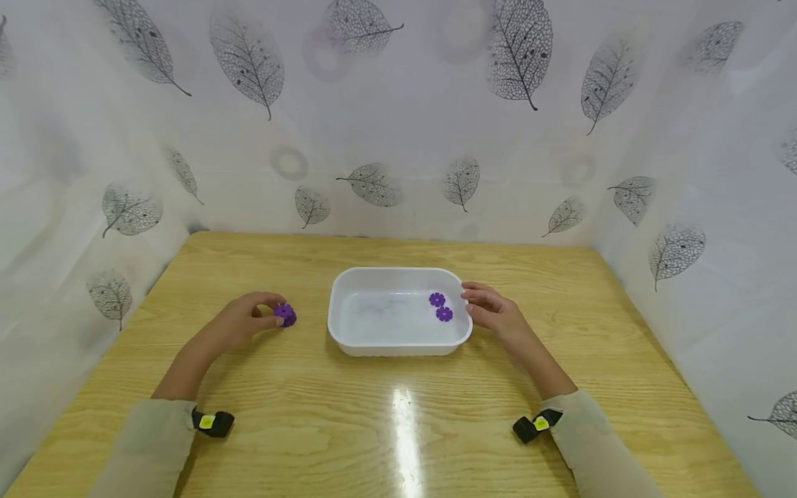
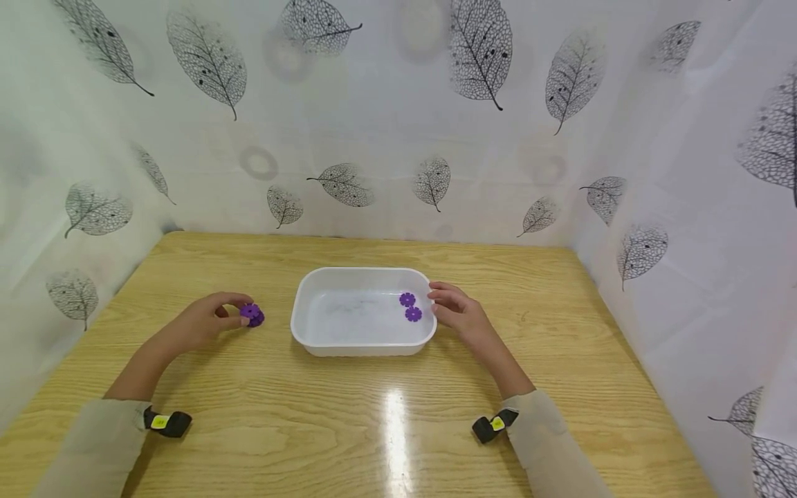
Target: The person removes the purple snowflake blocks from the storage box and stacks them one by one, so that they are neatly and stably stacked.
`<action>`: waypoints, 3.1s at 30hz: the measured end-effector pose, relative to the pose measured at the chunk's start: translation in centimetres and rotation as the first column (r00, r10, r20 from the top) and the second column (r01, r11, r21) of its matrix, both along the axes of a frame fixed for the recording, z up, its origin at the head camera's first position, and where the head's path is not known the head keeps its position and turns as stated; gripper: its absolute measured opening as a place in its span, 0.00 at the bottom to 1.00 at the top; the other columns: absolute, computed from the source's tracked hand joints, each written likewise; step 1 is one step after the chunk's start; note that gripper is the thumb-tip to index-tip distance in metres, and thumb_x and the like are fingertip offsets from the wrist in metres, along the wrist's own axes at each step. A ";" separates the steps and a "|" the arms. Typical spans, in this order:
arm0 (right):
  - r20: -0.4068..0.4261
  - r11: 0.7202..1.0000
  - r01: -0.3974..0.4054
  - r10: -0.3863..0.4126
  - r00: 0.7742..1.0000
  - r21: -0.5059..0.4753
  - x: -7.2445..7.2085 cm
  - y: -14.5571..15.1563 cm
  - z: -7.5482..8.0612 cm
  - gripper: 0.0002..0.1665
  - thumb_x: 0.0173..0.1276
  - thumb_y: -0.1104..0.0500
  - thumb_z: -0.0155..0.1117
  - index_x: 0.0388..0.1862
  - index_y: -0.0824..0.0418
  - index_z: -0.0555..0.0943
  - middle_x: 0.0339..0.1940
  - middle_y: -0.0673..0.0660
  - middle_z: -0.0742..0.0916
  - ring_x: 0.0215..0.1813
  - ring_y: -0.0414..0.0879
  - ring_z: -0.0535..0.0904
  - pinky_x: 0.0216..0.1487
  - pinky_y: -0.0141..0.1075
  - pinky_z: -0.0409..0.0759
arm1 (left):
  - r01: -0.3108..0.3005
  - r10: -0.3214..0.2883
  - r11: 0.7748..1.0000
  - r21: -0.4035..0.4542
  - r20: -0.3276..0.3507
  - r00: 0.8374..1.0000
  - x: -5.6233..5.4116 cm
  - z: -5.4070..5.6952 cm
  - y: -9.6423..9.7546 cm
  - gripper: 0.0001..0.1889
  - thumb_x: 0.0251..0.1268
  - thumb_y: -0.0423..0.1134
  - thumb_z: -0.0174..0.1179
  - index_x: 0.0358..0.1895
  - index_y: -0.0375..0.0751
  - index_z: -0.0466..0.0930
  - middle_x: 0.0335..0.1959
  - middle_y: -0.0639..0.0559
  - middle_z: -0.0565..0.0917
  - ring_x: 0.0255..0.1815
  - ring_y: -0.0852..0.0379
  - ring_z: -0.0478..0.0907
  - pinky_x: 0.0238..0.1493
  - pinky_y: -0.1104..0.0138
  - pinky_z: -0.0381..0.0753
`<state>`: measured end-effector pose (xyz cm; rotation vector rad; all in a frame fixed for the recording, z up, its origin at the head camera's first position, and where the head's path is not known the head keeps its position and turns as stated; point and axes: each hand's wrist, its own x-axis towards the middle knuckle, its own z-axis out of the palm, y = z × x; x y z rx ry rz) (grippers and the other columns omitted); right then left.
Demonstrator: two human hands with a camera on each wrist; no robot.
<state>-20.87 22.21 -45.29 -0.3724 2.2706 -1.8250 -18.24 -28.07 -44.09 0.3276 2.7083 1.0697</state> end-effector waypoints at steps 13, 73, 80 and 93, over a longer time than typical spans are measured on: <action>-0.005 1.000 -0.005 0.005 1.000 -0.004 0.1 0.0 0.1 0.27 0.75 0.53 0.63 0.65 0.68 0.76 0.77 0.54 0.69 0.75 0.57 0.68 0.59 0.32 0.80 | 0.016 -0.016 1.000 -0.019 0.002 1.000 -0.2 -0.5 0.0 0.24 0.74 0.44 0.60 0.66 0.34 0.73 0.60 0.35 0.79 0.52 0.43 0.79 0.50 0.52 0.81; 0.023 1.000 0.007 -0.007 1.000 -0.010 -0.4 -0.2 -0.1 0.28 0.75 0.51 0.63 0.65 0.67 0.76 0.77 0.52 0.69 0.75 0.55 0.67 0.59 0.32 0.80 | -0.039 0.039 0.999 0.004 -0.058 0.998 -1.0 1.1 0.7 0.30 0.73 0.54 0.59 0.70 0.40 0.71 0.66 0.38 0.75 0.51 0.45 0.76 0.38 0.62 0.78; 0.019 1.000 0.003 -0.002 1.000 -0.012 -0.3 -0.1 -0.1 0.28 0.74 0.51 0.64 0.65 0.67 0.76 0.78 0.52 0.69 0.75 0.57 0.68 0.59 0.31 0.80 | 0.007 -0.005 1.000 0.029 -0.094 0.996 -2.2 2.4 4.3 0.29 0.73 0.56 0.59 0.70 0.44 0.72 0.65 0.43 0.76 0.49 0.48 0.76 0.38 0.62 0.80; 0.022 1.000 0.001 -0.001 1.000 -0.012 -0.3 -0.1 -0.1 0.28 0.74 0.51 0.63 0.65 0.66 0.76 0.78 0.52 0.69 0.75 0.56 0.67 0.60 0.33 0.80 | 0.158 -0.152 0.987 0.037 -0.135 0.979 -4.7 3.8 11.2 0.27 0.71 0.53 0.62 0.68 0.46 0.74 0.61 0.44 0.80 0.49 0.50 0.75 0.46 0.59 0.78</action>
